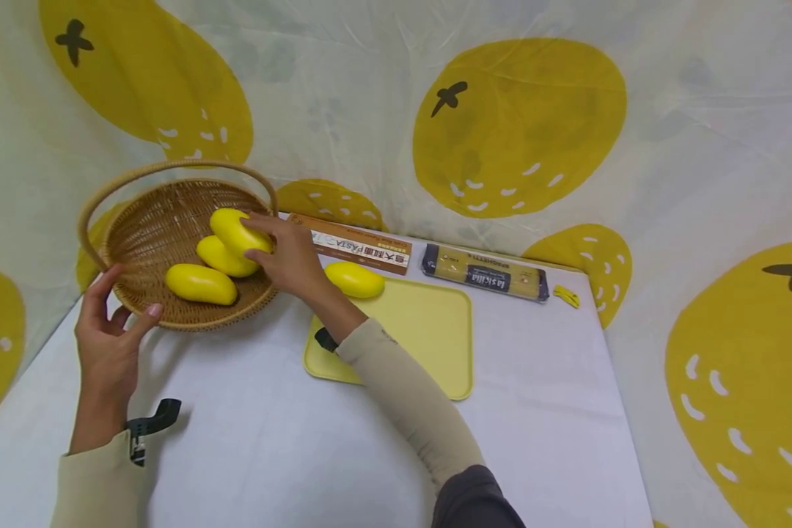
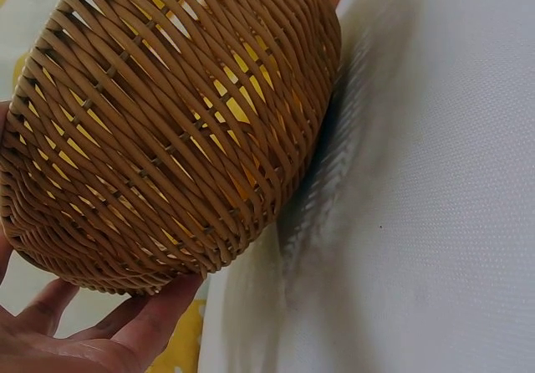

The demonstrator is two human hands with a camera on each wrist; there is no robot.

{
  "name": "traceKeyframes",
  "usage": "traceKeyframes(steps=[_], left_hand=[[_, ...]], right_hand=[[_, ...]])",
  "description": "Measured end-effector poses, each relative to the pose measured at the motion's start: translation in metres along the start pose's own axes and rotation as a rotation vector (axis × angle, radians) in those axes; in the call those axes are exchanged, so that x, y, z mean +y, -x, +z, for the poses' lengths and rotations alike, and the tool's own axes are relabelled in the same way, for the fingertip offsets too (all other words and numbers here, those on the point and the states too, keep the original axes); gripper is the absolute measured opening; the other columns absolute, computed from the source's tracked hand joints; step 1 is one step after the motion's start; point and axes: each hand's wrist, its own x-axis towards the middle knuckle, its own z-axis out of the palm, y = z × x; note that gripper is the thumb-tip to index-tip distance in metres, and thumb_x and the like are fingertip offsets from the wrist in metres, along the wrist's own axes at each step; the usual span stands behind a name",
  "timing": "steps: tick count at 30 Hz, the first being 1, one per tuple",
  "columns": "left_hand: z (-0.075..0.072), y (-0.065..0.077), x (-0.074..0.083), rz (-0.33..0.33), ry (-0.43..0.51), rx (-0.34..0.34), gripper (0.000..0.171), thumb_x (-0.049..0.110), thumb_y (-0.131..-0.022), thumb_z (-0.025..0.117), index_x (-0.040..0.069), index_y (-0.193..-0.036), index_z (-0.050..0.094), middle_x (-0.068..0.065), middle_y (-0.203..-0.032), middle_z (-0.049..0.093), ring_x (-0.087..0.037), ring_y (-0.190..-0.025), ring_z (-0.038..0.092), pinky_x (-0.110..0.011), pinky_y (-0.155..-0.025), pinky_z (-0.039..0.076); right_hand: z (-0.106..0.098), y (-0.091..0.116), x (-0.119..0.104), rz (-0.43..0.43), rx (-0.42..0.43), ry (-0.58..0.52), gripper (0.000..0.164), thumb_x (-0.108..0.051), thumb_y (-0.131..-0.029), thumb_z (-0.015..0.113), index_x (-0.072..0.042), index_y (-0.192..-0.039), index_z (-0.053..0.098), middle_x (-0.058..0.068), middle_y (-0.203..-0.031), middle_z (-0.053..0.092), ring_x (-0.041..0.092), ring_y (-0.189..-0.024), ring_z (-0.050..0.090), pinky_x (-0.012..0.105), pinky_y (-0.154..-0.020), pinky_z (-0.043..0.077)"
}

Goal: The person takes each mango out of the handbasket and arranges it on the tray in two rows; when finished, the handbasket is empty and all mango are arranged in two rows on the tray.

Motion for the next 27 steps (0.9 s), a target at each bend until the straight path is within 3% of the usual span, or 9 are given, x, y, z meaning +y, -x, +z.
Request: traceKeyframes(steps=[6, 18, 27], left_hand=[[-0.001, -0.001, -0.002, 0.0, 0.0, -0.003, 0.081, -0.013, -0.088, 0.078, 0.017, -0.158, 0.05, -0.002, -0.169, 0.037, -0.033, -0.146, 0.042, -0.011, -0.099, 0.055], [0.0, -0.001, -0.002, -0.01, 0.025, -0.006, 0.08, -0.012, -0.088, 0.078, 0.016, -0.158, 0.05, -0.002, -0.169, 0.038, -0.031, -0.145, 0.044, -0.012, -0.098, 0.056], [-0.001, -0.002, -0.001, -0.029, 0.038, 0.007, 0.08, -0.011, -0.087, 0.079, 0.016, -0.157, 0.051, 0.0, -0.168, 0.04, -0.031, -0.145, 0.044, -0.012, -0.101, 0.055]], right_hand=[[-0.015, 0.015, 0.006, -0.029, 0.005, -0.21, 0.051, -0.008, -0.094, 0.079, -0.013, -0.144, 0.067, 0.001, -0.153, 0.063, 0.012, -0.146, 0.054, 0.024, -0.112, 0.054], [-0.052, 0.043, 0.017, -0.005, 0.02, -0.356, 0.05, -0.004, -0.094, 0.078, -0.008, -0.143, 0.067, 0.004, -0.152, 0.064, 0.017, -0.142, 0.059, 0.031, -0.112, 0.055], [-0.082, 0.066, 0.04, 0.014, -0.001, -0.436, 0.05, 0.002, -0.095, 0.076, -0.003, -0.144, 0.066, 0.013, -0.15, 0.064, 0.028, -0.138, 0.063, 0.035, -0.11, 0.057]])
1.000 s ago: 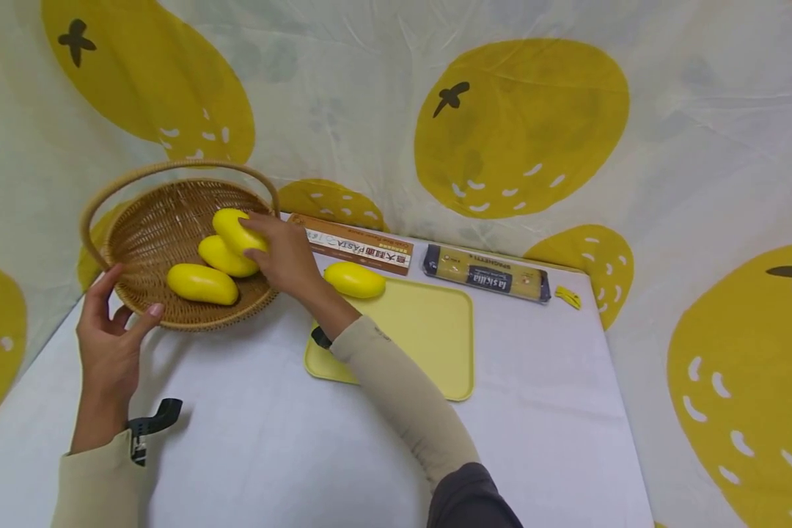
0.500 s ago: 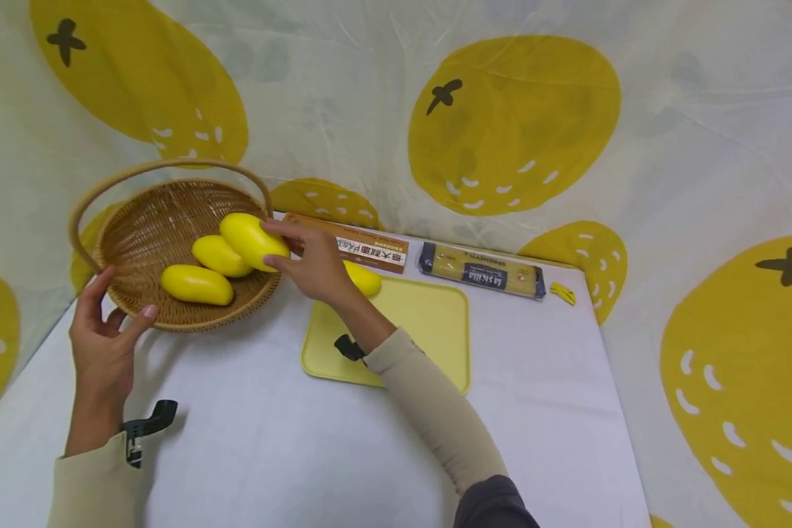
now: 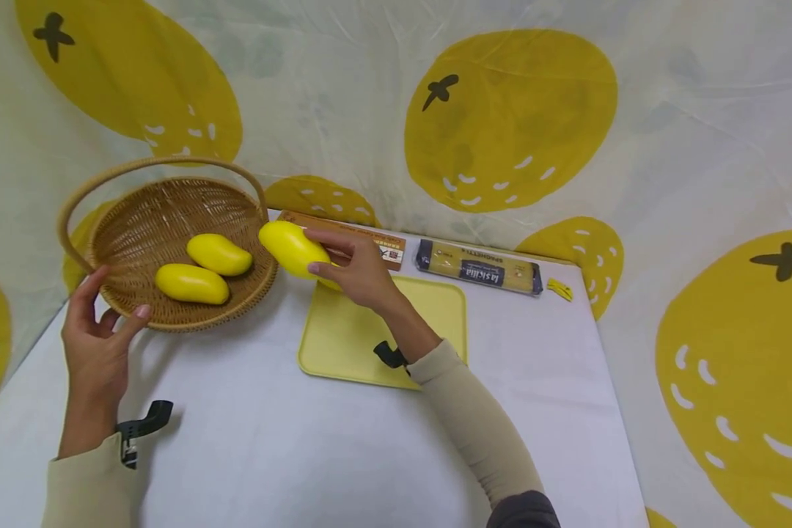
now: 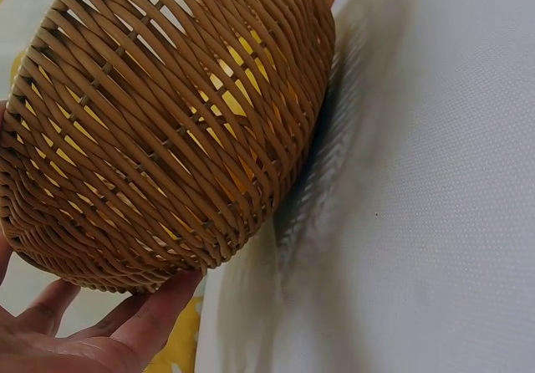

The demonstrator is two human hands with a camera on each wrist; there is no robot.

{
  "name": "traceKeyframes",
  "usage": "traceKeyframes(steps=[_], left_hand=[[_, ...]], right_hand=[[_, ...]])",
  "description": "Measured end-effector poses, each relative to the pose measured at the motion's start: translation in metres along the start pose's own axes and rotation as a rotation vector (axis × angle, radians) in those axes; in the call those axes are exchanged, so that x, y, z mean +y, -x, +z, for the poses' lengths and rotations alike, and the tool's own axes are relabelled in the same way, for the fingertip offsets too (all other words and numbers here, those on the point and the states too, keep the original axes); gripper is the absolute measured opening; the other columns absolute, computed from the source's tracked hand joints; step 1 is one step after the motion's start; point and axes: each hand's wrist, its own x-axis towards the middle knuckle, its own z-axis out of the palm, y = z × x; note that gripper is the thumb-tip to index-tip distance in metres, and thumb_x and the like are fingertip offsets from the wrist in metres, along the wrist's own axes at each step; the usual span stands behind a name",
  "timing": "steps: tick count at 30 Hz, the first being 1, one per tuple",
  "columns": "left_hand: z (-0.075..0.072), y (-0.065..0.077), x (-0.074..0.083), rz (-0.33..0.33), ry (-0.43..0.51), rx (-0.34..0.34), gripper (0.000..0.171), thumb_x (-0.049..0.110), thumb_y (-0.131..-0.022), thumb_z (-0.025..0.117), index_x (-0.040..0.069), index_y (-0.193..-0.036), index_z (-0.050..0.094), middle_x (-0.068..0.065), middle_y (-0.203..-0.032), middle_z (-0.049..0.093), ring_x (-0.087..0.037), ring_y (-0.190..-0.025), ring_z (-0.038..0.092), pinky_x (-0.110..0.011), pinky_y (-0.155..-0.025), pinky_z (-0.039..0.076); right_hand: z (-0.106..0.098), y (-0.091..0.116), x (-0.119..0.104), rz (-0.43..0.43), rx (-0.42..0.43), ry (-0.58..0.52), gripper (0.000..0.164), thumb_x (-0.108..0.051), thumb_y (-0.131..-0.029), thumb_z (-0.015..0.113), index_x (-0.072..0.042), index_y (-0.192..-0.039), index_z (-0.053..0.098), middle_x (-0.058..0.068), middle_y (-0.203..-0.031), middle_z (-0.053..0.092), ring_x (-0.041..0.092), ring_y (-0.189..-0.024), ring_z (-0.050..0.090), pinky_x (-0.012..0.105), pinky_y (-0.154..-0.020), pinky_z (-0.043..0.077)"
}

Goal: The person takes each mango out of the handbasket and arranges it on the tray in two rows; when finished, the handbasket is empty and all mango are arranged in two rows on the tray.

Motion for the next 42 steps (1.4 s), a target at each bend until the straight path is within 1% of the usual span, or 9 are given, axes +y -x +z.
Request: traceKeyframes(steps=[6, 10, 16, 19, 23, 27, 33, 38, 42], left_hand=[[-0.001, 0.0, 0.001, 0.002, 0.0, -0.003, 0.08, -0.011, -0.087, 0.079, 0.016, -0.157, 0.051, -0.001, -0.168, 0.039, -0.03, -0.145, 0.043, -0.012, -0.101, 0.055], [-0.001, -0.001, 0.001, -0.008, 0.018, 0.002, 0.08, -0.012, -0.087, 0.079, 0.016, -0.157, 0.051, -0.001, -0.168, 0.039, -0.03, -0.144, 0.044, -0.012, -0.1, 0.055], [-0.001, -0.002, 0.0, 0.011, 0.025, -0.001, 0.08, -0.014, -0.087, 0.078, 0.014, -0.156, 0.051, -0.003, -0.168, 0.039, -0.03, -0.142, 0.046, -0.012, -0.1, 0.056], [-0.002, -0.002, 0.0, 0.017, 0.016, -0.001, 0.079, -0.013, -0.087, 0.078, 0.014, -0.156, 0.051, -0.003, -0.168, 0.039, -0.03, -0.143, 0.045, -0.011, -0.099, 0.055], [-0.003, -0.002, 0.0, 0.003, 0.007, -0.007, 0.079, -0.011, -0.088, 0.079, 0.016, -0.157, 0.051, -0.001, -0.169, 0.038, -0.03, -0.145, 0.044, -0.011, -0.099, 0.055], [-0.003, -0.002, -0.001, 0.002, 0.006, -0.01, 0.08, -0.011, -0.088, 0.079, 0.016, -0.157, 0.05, -0.001, -0.169, 0.038, -0.03, -0.146, 0.044, -0.011, -0.099, 0.055], [-0.003, -0.002, 0.0, 0.007, 0.015, -0.011, 0.079, -0.012, -0.088, 0.078, 0.015, -0.157, 0.05, -0.002, -0.169, 0.037, -0.03, -0.145, 0.044, -0.011, -0.1, 0.055], [-0.003, -0.002, 0.0, 0.012, 0.004, -0.012, 0.079, -0.012, -0.088, 0.078, 0.016, -0.157, 0.05, -0.002, -0.169, 0.037, -0.031, -0.146, 0.043, -0.01, -0.1, 0.054], [-0.003, -0.002, 0.0, 0.01, -0.002, -0.012, 0.079, -0.012, -0.089, 0.077, 0.016, -0.158, 0.05, -0.001, -0.169, 0.037, -0.031, -0.147, 0.043, -0.01, -0.1, 0.055]], right_hand=[[-0.027, 0.017, 0.006, 0.026, 0.019, -0.011, 0.051, 0.002, -0.095, 0.076, -0.004, -0.144, 0.065, 0.013, -0.15, 0.065, 0.032, -0.138, 0.063, 0.034, -0.109, 0.058], [-0.045, 0.026, 0.011, 0.056, 0.025, -0.014, 0.051, 0.0, -0.095, 0.076, -0.007, -0.145, 0.066, 0.011, -0.149, 0.066, 0.03, -0.137, 0.064, 0.033, -0.109, 0.058], [-0.072, 0.043, 0.018, 0.136, 0.043, 0.06, 0.05, -0.004, -0.097, 0.076, -0.011, -0.145, 0.066, 0.008, -0.15, 0.066, 0.027, -0.136, 0.064, 0.028, -0.103, 0.06], [-0.085, 0.052, 0.025, 0.171, 0.053, 0.072, 0.05, -0.005, -0.097, 0.076, -0.011, -0.146, 0.066, 0.008, -0.149, 0.066, 0.026, -0.137, 0.064, 0.026, -0.101, 0.061], [-0.103, 0.062, 0.036, 0.196, 0.064, 0.077, 0.049, -0.006, -0.097, 0.077, -0.011, -0.145, 0.066, 0.008, -0.149, 0.066, 0.022, -0.135, 0.065, 0.026, -0.099, 0.062], [-0.119, 0.072, 0.046, 0.223, 0.064, 0.095, 0.049, -0.007, -0.097, 0.077, -0.012, -0.145, 0.067, 0.009, -0.15, 0.065, 0.02, -0.133, 0.066, 0.026, -0.099, 0.062], [-0.137, 0.083, 0.058, 0.28, 0.071, 0.113, 0.05, -0.01, -0.098, 0.076, -0.011, -0.147, 0.065, 0.009, -0.152, 0.063, 0.023, -0.137, 0.064, 0.022, -0.102, 0.059], [-0.151, 0.089, 0.071, 0.325, 0.092, 0.116, 0.052, -0.012, -0.098, 0.078, -0.009, -0.148, 0.064, 0.009, -0.152, 0.064, 0.014, -0.13, 0.067, 0.019, -0.103, 0.057], [-0.163, 0.091, 0.084, 0.365, 0.079, 0.138, 0.051, -0.014, -0.098, 0.078, -0.01, -0.148, 0.064, 0.009, -0.153, 0.063, 0.009, -0.127, 0.067, 0.017, -0.102, 0.056]])
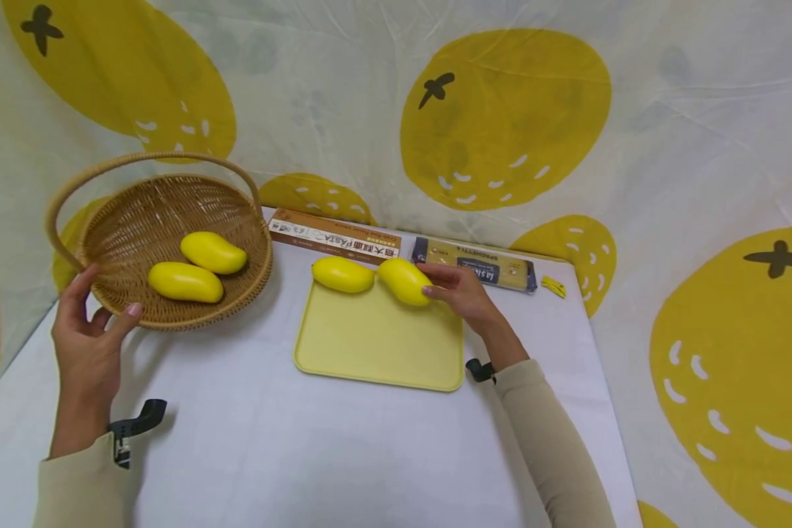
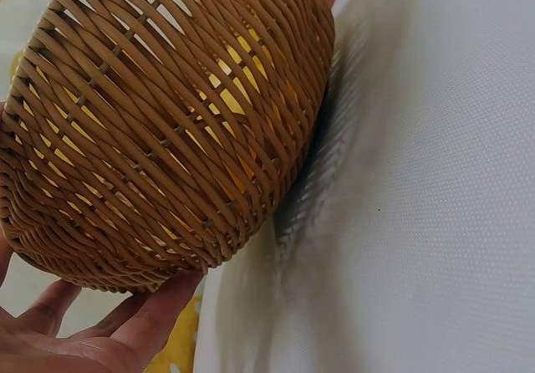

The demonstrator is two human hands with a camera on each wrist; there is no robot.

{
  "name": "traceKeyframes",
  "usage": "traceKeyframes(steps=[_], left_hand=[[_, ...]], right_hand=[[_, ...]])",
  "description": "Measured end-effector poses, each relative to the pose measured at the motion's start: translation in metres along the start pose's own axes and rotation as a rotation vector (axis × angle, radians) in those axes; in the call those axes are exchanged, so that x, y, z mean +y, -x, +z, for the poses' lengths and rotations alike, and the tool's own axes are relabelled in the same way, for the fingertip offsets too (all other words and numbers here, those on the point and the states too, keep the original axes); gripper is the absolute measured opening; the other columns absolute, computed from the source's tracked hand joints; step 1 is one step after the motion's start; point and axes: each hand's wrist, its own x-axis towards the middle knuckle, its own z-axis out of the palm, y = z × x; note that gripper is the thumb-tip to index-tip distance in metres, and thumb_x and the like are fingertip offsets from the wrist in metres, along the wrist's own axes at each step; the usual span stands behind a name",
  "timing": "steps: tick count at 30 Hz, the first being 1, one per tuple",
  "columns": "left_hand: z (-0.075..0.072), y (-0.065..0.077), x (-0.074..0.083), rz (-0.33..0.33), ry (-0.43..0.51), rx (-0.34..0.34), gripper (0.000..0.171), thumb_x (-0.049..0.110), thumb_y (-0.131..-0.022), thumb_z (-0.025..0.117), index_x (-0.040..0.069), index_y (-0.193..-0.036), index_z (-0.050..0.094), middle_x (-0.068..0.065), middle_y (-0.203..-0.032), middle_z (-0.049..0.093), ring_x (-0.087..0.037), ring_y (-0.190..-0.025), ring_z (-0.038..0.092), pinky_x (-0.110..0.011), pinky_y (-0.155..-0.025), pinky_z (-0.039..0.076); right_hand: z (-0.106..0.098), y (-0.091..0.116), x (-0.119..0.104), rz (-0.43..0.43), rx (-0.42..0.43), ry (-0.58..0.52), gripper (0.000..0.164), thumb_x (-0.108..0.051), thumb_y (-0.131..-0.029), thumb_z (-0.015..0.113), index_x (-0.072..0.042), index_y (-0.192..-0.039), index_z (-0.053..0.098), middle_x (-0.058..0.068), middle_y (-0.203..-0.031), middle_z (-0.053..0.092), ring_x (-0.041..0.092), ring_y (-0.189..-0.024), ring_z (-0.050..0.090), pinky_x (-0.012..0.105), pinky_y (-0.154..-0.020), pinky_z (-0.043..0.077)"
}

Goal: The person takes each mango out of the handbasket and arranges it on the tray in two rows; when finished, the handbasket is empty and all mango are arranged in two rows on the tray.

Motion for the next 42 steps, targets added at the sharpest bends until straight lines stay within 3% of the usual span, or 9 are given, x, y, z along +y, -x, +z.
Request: traceKeyframes(steps=[5, 12, 20, 24, 28, 31, 37, 42], left_hand=[[0.0, 0.0, 0.0, -0.009, 0.008, 0.004, 0.079, -0.012, -0.089, 0.077, 0.017, -0.157, 0.05, -0.001, -0.169, 0.037, -0.031, -0.147, 0.043, -0.011, -0.1, 0.055], [0.0, 0.0, -0.001, -0.011, 0.009, 0.005, 0.079, -0.011, -0.089, 0.078, 0.017, -0.158, 0.05, 0.0, -0.169, 0.037, -0.031, -0.147, 0.043, -0.012, -0.099, 0.055], [0.001, 0.001, 0.0, -0.016, 0.015, 0.009, 0.079, -0.011, -0.089, 0.078, 0.017, -0.158, 0.05, 0.0, -0.17, 0.037, -0.031, -0.147, 0.043, -0.013, -0.099, 0.056], [0.001, 0.0, 0.0, -0.011, 0.019, 0.009, 0.079, -0.011, -0.089, 0.077, 0.016, -0.157, 0.05, -0.001, -0.17, 0.037, -0.032, -0.148, 0.043, -0.012, -0.1, 0.055], [0.001, 0.0, 0.0, -0.006, 0.027, 0.006, 0.079, -0.012, -0.089, 0.077, 0.016, -0.157, 0.05, -0.001, -0.169, 0.037, -0.031, -0.147, 0.043, -0.013, -0.099, 0.056], [0.001, 0.0, 0.0, -0.006, 0.031, 0.005, 0.079, -0.012, -0.088, 0.077, 0.016, -0.157, 0.05, -0.001, -0.169, 0.037, -0.031, -0.146, 0.044, -0.014, -0.098, 0.056], [0.001, 0.0, 0.0, -0.004, 0.025, -0.001, 0.079, -0.012, -0.089, 0.077, 0.017, -0.157, 0.051, -0.001, -0.169, 0.038, -0.031, -0.147, 0.043, -0.012, -0.1, 0.055], [0.001, 0.001, 0.0, 0.011, 0.032, 0.003, 0.079, -0.013, -0.087, 0.078, 0.015, -0.156, 0.051, -0.002, -0.168, 0.039, -0.031, -0.144, 0.045, -0.013, -0.098, 0.057]], right_hand=[[-0.011, -0.003, 0.011, 0.03, -0.045, 0.037, 0.05, -0.015, -0.1, 0.075, -0.012, -0.148, 0.064, 0.008, -0.16, 0.056, 0.017, -0.137, 0.062, 0.016, -0.102, 0.056], [-0.025, -0.006, 0.016, 0.065, -0.127, 0.076, 0.046, -0.016, -0.105, 0.069, -0.013, -0.15, 0.062, 0.007, -0.168, 0.046, 0.029, -0.156, 0.04, 0.015, -0.098, 0.056], [-0.029, -0.013, 0.013, 0.04, -0.166, 0.098, 0.043, -0.018, -0.107, 0.066, -0.013, -0.15, 0.062, 0.01, -0.161, 0.055, 0.027, -0.152, 0.045, 0.015, -0.102, 0.053], [-0.026, -0.013, 0.011, 0.023, -0.121, 0.131, 0.041, -0.019, -0.106, 0.068, -0.012, -0.146, 0.066, 0.011, -0.156, 0.06, 0.026, -0.151, 0.048, 0.019, -0.107, 0.052], [-0.022, -0.012, 0.009, -0.019, -0.04, 0.188, 0.037, -0.017, -0.104, 0.07, -0.009, -0.141, 0.07, 0.014, -0.15, 0.065, 0.031, -0.15, 0.05, 0.039, -0.124, 0.044], [-0.018, -0.01, 0.007, -0.043, 0.027, 0.227, 0.035, -0.015, -0.103, 0.071, -0.007, -0.137, 0.072, 0.016, -0.145, 0.068, 0.034, -0.146, 0.054, 0.052, -0.126, 0.04], [-0.011, -0.007, 0.002, -0.055, 0.139, 0.249, 0.036, -0.018, -0.103, 0.072, -0.004, -0.137, 0.071, 0.017, -0.14, 0.071, 0.032, -0.134, 0.064, 0.04, -0.115, 0.053], [0.002, -0.003, -0.019, -0.078, 0.198, 0.275, 0.043, -0.029, -0.102, 0.075, -0.01, -0.14, 0.07, 0.013, -0.144, 0.069, 0.034, -0.136, 0.062, 0.05, -0.116, 0.052]])
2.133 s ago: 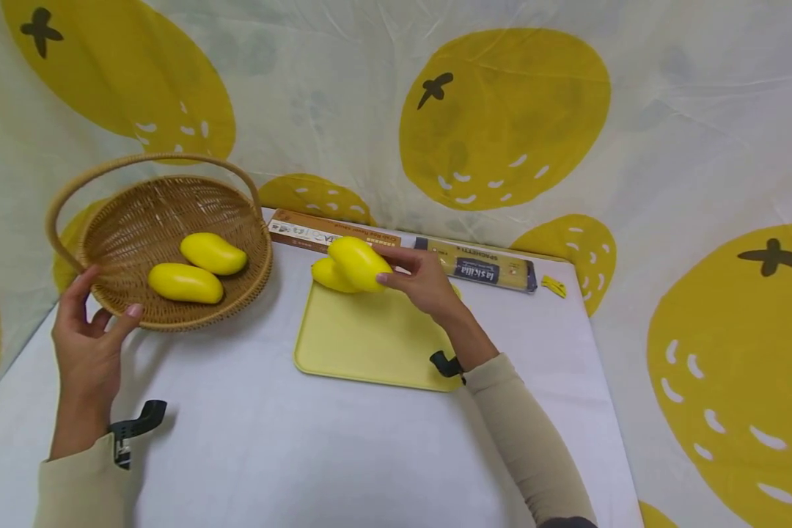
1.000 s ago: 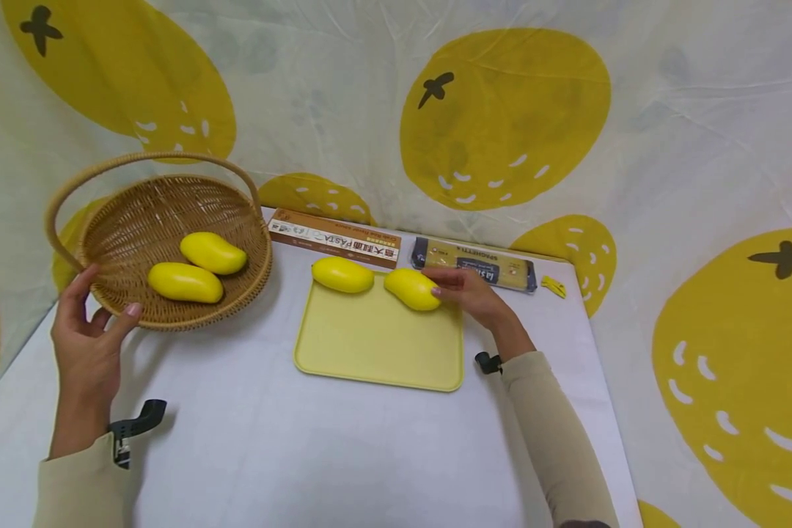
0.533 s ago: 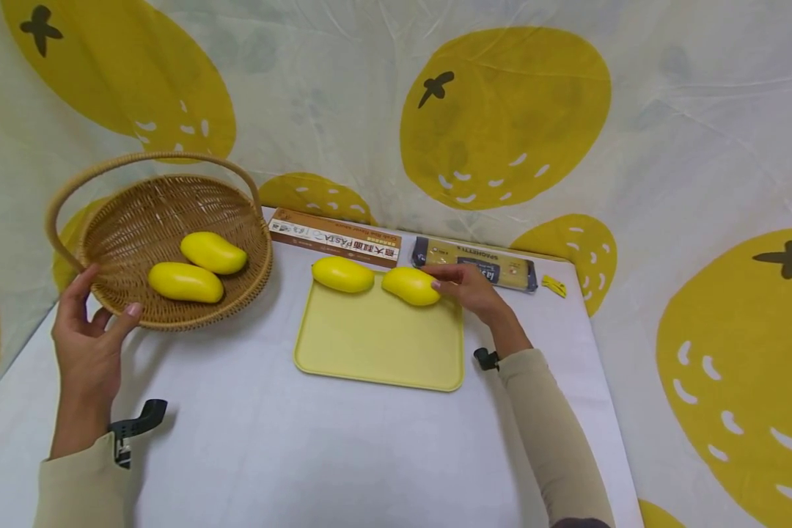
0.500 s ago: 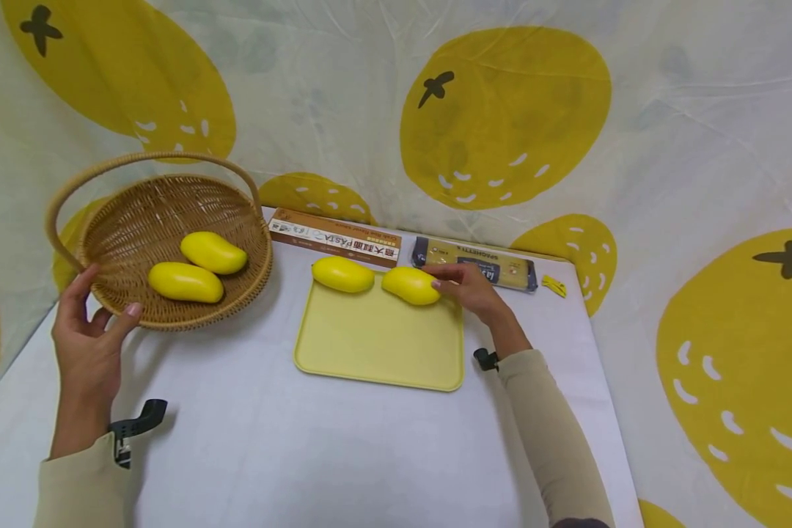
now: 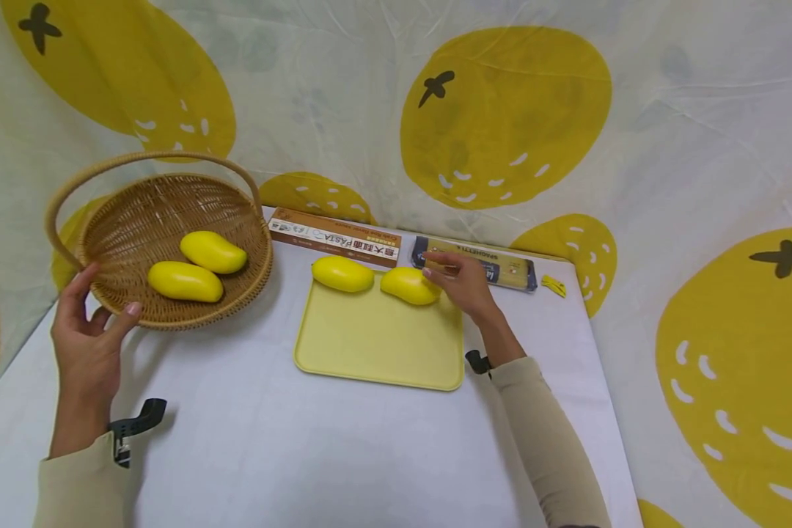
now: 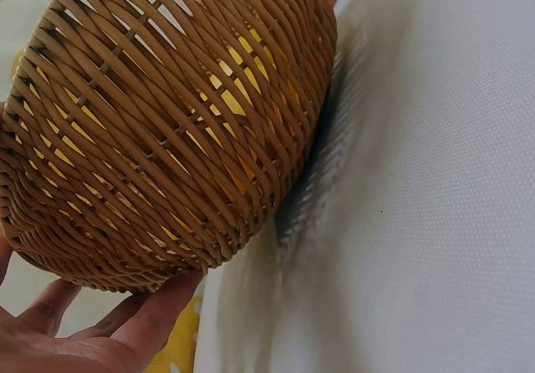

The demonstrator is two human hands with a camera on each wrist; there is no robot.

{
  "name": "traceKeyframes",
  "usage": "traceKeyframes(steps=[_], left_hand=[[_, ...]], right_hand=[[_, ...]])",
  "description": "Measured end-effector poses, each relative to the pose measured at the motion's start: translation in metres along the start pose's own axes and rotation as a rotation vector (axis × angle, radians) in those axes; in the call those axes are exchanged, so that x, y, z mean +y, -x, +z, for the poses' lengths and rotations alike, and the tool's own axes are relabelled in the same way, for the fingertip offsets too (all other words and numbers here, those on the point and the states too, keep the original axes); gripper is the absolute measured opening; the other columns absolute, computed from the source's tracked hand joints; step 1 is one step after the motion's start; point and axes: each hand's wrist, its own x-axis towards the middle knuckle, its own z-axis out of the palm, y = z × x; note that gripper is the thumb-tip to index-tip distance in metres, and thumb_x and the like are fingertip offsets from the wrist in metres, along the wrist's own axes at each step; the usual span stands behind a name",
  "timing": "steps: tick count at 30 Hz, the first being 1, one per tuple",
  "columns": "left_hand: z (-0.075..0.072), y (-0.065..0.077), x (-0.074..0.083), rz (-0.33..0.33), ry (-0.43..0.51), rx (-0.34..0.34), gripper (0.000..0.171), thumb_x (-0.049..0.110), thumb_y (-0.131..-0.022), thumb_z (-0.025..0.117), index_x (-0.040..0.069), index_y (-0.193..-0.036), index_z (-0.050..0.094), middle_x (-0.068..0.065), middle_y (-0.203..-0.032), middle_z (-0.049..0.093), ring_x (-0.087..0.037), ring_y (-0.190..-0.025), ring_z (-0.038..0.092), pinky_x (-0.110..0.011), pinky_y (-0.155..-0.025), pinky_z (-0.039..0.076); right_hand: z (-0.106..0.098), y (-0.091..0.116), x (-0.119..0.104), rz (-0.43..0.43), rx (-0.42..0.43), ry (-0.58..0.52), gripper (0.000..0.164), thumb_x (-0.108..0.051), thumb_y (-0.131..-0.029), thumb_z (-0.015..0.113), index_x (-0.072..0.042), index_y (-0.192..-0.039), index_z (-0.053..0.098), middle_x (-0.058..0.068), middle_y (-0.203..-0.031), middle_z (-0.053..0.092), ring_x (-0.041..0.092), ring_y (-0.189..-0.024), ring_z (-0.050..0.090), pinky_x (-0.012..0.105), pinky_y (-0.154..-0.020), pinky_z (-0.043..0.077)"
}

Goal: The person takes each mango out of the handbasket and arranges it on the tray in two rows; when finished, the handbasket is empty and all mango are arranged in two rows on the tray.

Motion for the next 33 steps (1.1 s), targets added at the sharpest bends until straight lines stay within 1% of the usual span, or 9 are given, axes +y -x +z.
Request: traceKeyframes(steps=[2, 5, 10, 12, 16, 19, 22, 28, 33], left_hand=[[0.0, 0.0, 0.0, 0.008, 0.003, 0.0, 0.079, -0.014, -0.087, 0.078, 0.014, -0.156, 0.052, -0.003, -0.168, 0.039, -0.031, -0.144, 0.046, -0.014, -0.098, 0.057], [-0.001, 0.0, 0.0, 0.015, 0.008, -0.003, 0.079, -0.014, -0.087, 0.078, 0.013, -0.156, 0.051, -0.004, -0.168, 0.039, -0.031, -0.144, 0.046, -0.013, -0.099, 0.057], [0.0, -0.001, -0.001, 0.024, 0.008, -0.001, 0.08, -0.016, -0.086, 0.077, 0.012, -0.156, 0.051, -0.005, -0.168, 0.038, -0.031, -0.143, 0.046, -0.014, -0.1, 0.057], [0.0, -0.001, -0.002, 0.019, 0.012, 0.001, 0.08, -0.017, -0.086, 0.077, 0.012, -0.156, 0.051, -0.005, -0.169, 0.038, -0.031, -0.142, 0.047, -0.014, -0.1, 0.057], [0.001, -0.001, -0.001, 0.01, 0.012, 0.007, 0.08, -0.018, -0.086, 0.076, 0.012, -0.157, 0.051, -0.005, -0.169, 0.037, -0.03, -0.141, 0.047, -0.015, -0.099, 0.057], [0.0, -0.001, -0.001, 0.013, 0.003, 0.005, 0.08, -0.017, -0.087, 0.076, 0.012, -0.157, 0.051, -0.005, -0.169, 0.038, -0.03, -0.141, 0.047, -0.014, -0.1, 0.056], [0.0, -0.001, -0.001, 0.011, -0.004, 0.003, 0.08, -0.016, -0.087, 0.076, 0.013, -0.157, 0.051, -0.004, -0.169, 0.037, -0.031, -0.143, 0.045, -0.013, -0.1, 0.056], [-0.001, 0.0, 0.0, 0.001, -0.015, 0.01, 0.08, -0.015, -0.088, 0.077, 0.015, -0.157, 0.051, -0.002, -0.169, 0.038, -0.031, -0.144, 0.044, -0.012, -0.099, 0.056], [0.0, -0.001, 0.0, 0.006, -0.009, -0.003, 0.081, -0.016, -0.087, 0.076, 0.014, -0.158, 0.049, -0.004, -0.17, 0.036, -0.031, -0.144, 0.044, -0.012, -0.1, 0.056]], right_hand=[[0.005, 0.001, -0.013, -0.017, 0.011, -0.003, 0.043, -0.031, -0.101, 0.076, -0.015, -0.14, 0.071, 0.011, -0.146, 0.067, 0.033, -0.139, 0.059, 0.054, -0.12, 0.047], [0.014, 0.001, -0.035, -0.078, 0.012, -0.017, 0.041, -0.029, -0.1, 0.077, -0.02, -0.139, 0.071, 0.008, -0.146, 0.067, 0.029, -0.141, 0.057, 0.055, -0.123, 0.043], [0.035, 0.0, -0.071, -0.196, -0.002, -0.034, 0.042, -0.024, -0.097, 0.08, -0.023, -0.139, 0.072, 0.006, -0.144, 0.069, 0.026, -0.137, 0.059, 0.051, -0.122, 0.044], [0.044, -0.001, -0.083, -0.241, -0.017, -0.052, 0.044, -0.022, -0.096, 0.081, -0.021, -0.139, 0.071, 0.008, -0.144, 0.069, 0.028, -0.136, 0.06, 0.051, -0.119, 0.046], [0.064, -0.004, -0.104, -0.333, -0.055, -0.095, 0.05, -0.018, -0.094, 0.083, -0.019, -0.142, 0.069, 0.005, -0.144, 0.07, 0.025, -0.136, 0.061, 0.046, -0.116, 0.049], [0.079, -0.006, -0.119, -0.372, -0.093, -0.129, 0.054, -0.016, -0.093, 0.084, -0.02, -0.144, 0.067, -0.001, -0.145, 0.068, 0.019, -0.136, 0.062, 0.04, -0.116, 0.052], [0.094, -0.009, -0.132, -0.4, -0.13, -0.154, 0.057, -0.016, -0.092, 0.085, -0.02, -0.145, 0.066, -0.003, -0.149, 0.065, 0.016, -0.137, 0.061, 0.035, -0.115, 0.054], [0.125, -0.019, -0.154, -0.477, -0.182, -0.196, 0.061, -0.016, -0.09, 0.087, -0.015, -0.147, 0.064, 0.0, -0.149, 0.065, 0.013, -0.137, 0.061, 0.031, -0.116, 0.052], [0.148, -0.029, -0.168, -0.519, -0.229, -0.265, 0.061, -0.012, -0.09, 0.086, -0.01, -0.147, 0.063, 0.008, -0.15, 0.064, 0.015, -0.134, 0.063, 0.037, -0.118, 0.051]])
